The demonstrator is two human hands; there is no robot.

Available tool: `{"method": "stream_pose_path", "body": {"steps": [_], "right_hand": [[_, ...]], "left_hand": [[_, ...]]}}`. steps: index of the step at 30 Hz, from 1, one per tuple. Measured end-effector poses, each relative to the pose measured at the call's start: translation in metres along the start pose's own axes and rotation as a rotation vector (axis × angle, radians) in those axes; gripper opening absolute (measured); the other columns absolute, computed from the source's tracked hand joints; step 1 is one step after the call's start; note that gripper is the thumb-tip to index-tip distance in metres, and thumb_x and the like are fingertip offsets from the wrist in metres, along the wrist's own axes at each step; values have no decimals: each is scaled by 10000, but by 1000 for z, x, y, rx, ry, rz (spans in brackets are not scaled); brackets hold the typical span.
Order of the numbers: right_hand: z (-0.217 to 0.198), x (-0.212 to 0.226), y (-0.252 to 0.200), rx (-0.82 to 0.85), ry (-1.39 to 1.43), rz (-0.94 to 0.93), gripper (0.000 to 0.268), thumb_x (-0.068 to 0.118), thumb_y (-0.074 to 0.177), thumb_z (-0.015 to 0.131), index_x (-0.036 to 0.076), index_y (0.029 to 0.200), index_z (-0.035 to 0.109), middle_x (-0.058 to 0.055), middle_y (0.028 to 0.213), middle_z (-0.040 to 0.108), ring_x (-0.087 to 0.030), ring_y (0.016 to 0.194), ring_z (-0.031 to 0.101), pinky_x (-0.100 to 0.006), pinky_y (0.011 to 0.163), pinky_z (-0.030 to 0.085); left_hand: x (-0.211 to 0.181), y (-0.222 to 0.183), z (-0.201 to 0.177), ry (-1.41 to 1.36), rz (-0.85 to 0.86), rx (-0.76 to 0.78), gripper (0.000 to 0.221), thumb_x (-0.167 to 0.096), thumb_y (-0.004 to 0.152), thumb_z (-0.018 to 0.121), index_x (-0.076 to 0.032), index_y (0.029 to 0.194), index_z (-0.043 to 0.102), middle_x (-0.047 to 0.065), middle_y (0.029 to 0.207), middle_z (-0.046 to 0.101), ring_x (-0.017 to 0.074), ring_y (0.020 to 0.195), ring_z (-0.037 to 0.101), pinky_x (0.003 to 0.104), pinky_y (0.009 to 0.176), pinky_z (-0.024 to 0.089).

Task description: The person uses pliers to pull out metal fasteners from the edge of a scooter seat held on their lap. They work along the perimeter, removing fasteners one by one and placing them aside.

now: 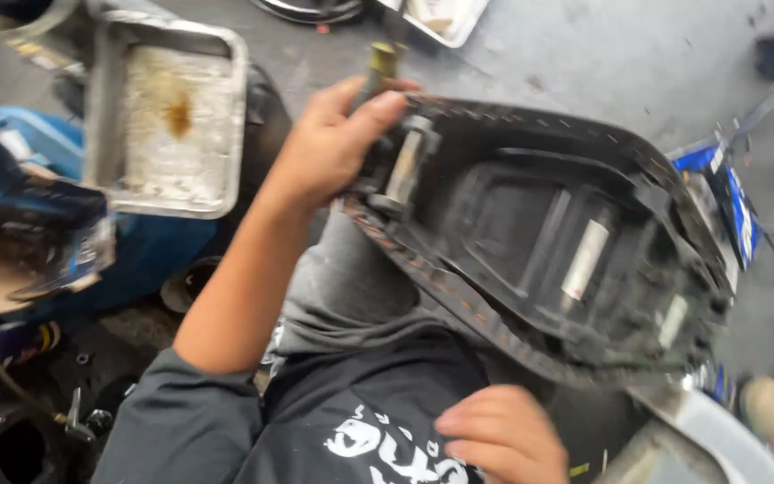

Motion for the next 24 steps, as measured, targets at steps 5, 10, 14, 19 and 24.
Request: {"method": "stream_pose_path", "body": {"steps": [5,10,14,19,24], "right_hand": [[168,-219,-122,559,-146,805,317,195,1034,564,-80,1108,703,-335,1000,712,-461,1064,672,-596,1031,416],[207,-240,-95,622,-76,720,311,197,1035,555,-62,1140,691,-317,1062,692,-449,1108,647,-579,1053,402],[211,-267,-73,673,-36,667,309,200,1036,546,-44,1173,679,-299,1123,671,-437,1152,621,-562,1075,387],[194,-292,-41,662,6,650,313,203,1038,534,-21,1213,664,-276,1200,646,-422,1207,590,-540,1101,369],[162,-270,-25,612,24,667,322,206,1039,523,2,1254,649,-254,1277,620,-407,1262,558,-518,1128,352]], "left_hand": [[7,-1,9,-54,9,-26,329,-445,965,664,-163,1104,762,49,928,766,161,922,680,361,867,560],[13,12,27,145,49,29,346,-482,929,660,-167,1042,750,87,936,784,264,975,746,399,871,582],[12,28,40,159,27,41,391,-461,936,634,-98,1060,714,160,1057,756,361,1094,722,456,963,540],[12,58,33,199,-23,104,373,-410,978,634,-100,1171,707,114,1188,733,314,1171,687,437,1005,527],[-14,60,16,164,-5,119,272,-284,1009,639,-108,1202,714,121,1195,735,319,1205,674,449,1043,514]]}}
Point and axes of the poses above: each hand's wrist, its own y-axis towards the middle knuckle, its own z-axis out of the palm, x = y × z, the point moved 4 cm from there along y, towards the middle knuckle
